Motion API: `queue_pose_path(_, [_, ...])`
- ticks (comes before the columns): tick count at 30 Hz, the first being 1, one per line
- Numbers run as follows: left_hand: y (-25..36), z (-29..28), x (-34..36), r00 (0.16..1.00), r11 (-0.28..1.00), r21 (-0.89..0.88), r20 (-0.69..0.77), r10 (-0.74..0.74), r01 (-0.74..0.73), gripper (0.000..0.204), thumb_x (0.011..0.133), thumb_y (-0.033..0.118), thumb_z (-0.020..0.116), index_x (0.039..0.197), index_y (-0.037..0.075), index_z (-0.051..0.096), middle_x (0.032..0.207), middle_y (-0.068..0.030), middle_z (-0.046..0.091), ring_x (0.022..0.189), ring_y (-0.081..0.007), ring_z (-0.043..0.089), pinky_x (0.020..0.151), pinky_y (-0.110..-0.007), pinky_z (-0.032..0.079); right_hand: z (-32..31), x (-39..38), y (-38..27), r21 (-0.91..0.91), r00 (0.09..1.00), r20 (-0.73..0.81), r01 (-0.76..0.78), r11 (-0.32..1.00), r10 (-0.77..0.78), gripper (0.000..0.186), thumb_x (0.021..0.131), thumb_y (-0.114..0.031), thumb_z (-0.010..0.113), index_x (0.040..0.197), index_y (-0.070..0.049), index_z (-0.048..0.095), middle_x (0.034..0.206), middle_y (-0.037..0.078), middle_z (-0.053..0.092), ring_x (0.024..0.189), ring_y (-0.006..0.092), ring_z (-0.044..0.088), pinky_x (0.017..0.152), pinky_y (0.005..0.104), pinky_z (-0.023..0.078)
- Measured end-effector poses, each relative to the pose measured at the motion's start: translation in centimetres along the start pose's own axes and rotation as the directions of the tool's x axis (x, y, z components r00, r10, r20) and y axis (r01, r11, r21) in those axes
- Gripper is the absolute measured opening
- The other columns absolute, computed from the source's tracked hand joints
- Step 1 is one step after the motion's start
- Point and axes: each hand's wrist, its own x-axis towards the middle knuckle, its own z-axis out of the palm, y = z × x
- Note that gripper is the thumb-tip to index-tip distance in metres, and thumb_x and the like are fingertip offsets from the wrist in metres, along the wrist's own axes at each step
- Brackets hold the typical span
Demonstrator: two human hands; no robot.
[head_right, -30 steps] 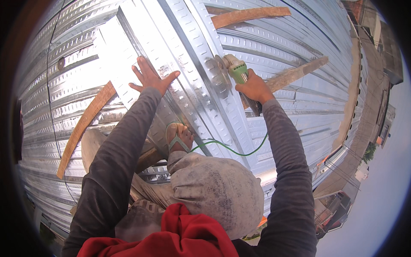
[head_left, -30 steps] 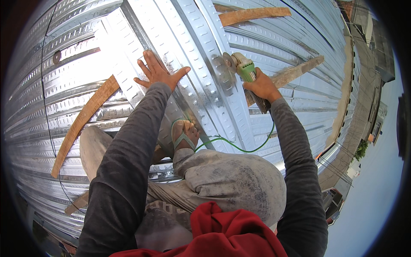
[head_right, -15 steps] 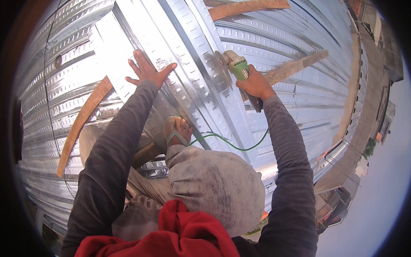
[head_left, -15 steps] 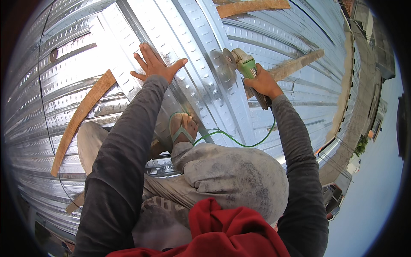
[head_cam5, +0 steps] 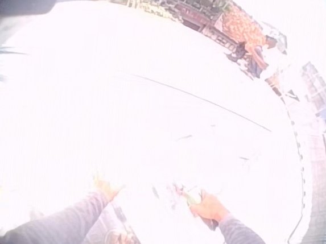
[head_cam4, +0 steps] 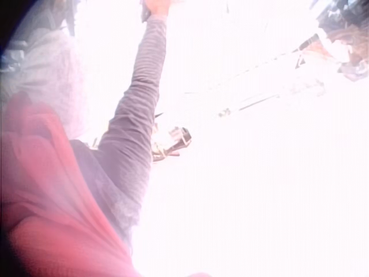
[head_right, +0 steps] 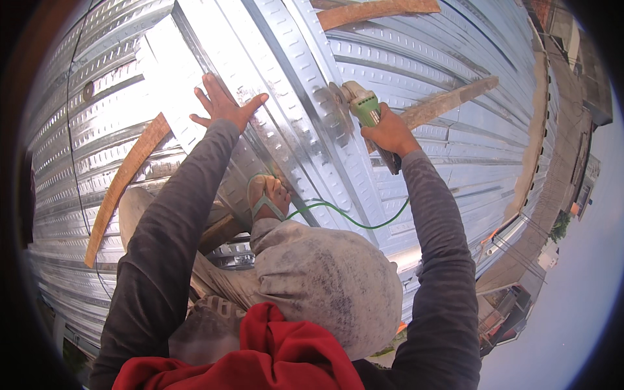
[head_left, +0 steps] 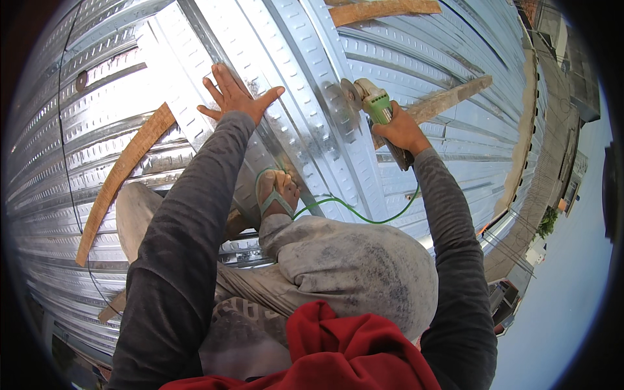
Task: The person places a corrugated metal roofing sheet onto the roof frame, aligns it with existing sheets, and then uses a power grinder to cut a section of a metal sheet.
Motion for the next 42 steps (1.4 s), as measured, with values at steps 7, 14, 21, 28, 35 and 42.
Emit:
queue_pose_path(7, [0.1,-0.1,-0.1,1.000,1.000,-0.001,0.006,-0.007,0.007,0.148,0.061,0.089,0.064,0.157,0.005,-0.011,0.165,-0.0190,-0.008,0.151,-0.0360,-0.016,0.110,-0.073,-0.007,0.2,-0.1,0.2,-0.006,1.000,-0.003,-0.004,1.000,0.004,0.067,0.070,-0.030,0.072,0.124,0.005,0.050,0.107,0.028,0.066,0.100,0.0412,0.065,0.089,0.0431,0.050])
queue_pose_path(14, [0.0,0.3,0.1,1.000,1.000,0.021,-0.006,-0.011,0.011,0.149,0.060,0.090,0.063,0.157,0.005,-0.011,0.165,-0.0184,-0.009,0.151,-0.0365,-0.015,0.110,-0.074,-0.007,0.5,-0.8,0.4,0.032,1.000,-0.022,0.006,0.999,-0.005,0.067,0.071,-0.027,0.072,0.127,0.004,0.050,0.111,0.027,0.065,0.105,0.0394,0.064,0.092,0.0422,0.049])
queue_pose_path(21, [-0.2,0.5,0.3,1.000,1.000,0.023,-0.019,0.012,-0.011,0.150,0.059,0.093,0.060,0.157,0.005,-0.011,0.165,-0.0190,-0.008,0.151,-0.0366,-0.016,0.110,-0.074,-0.006,0.6,-1.1,0.7,0.050,1.000,-0.013,0.003,0.999,-0.003,0.069,0.071,-0.024,0.072,0.130,0.004,0.049,0.112,0.025,0.065,0.106,0.0373,0.064,0.094,0.0408,0.049])
queue_pose_path(28, [-0.2,0.4,0.2,1.000,1.000,0.028,-0.006,0.001,-0.001,0.149,0.059,0.094,0.059,0.157,0.004,-0.010,0.165,-0.0190,-0.008,0.152,-0.0362,-0.015,0.110,-0.074,-0.006,0.9,-1.6,1.6,0.066,0.999,-0.027,0.025,0.998,-0.023,0.062,0.071,-0.022,0.072,0.123,0.004,0.052,0.109,0.024,0.066,0.104,0.0355,0.065,0.093,0.0405,0.049])
queue_pose_path(35, [-0.3,0.5,0.1,0.999,1.000,0.012,-0.039,0.010,-0.010,0.149,0.059,0.093,0.060,0.157,0.005,-0.009,0.165,-0.0180,-0.007,0.152,-0.0367,-0.015,0.110,-0.074,-0.007,0.7,-2.3,1.0,0.064,1.000,-0.015,0.001,0.998,0.000,0.060,0.070,-0.021,0.072,0.120,0.005,0.053,0.108,0.025,0.066,0.103,0.0356,0.065,0.092,0.0401,0.049])
queue_pose_path(42, [-0.3,0.5,0.1,0.999,1.000,0.008,-0.042,0.010,-0.010,0.149,0.059,0.093,0.061,0.157,0.005,-0.008,0.165,-0.0181,-0.006,0.152,-0.0371,-0.014,0.110,-0.075,-0.006,0.9,-2.4,1.3,0.063,1.000,-0.020,-0.019,0.998,0.020,0.060,0.069,-0.020,0.072,0.121,0.005,0.054,0.108,0.024,0.066,0.103,0.0356,0.065,0.093,0.0399,0.049])
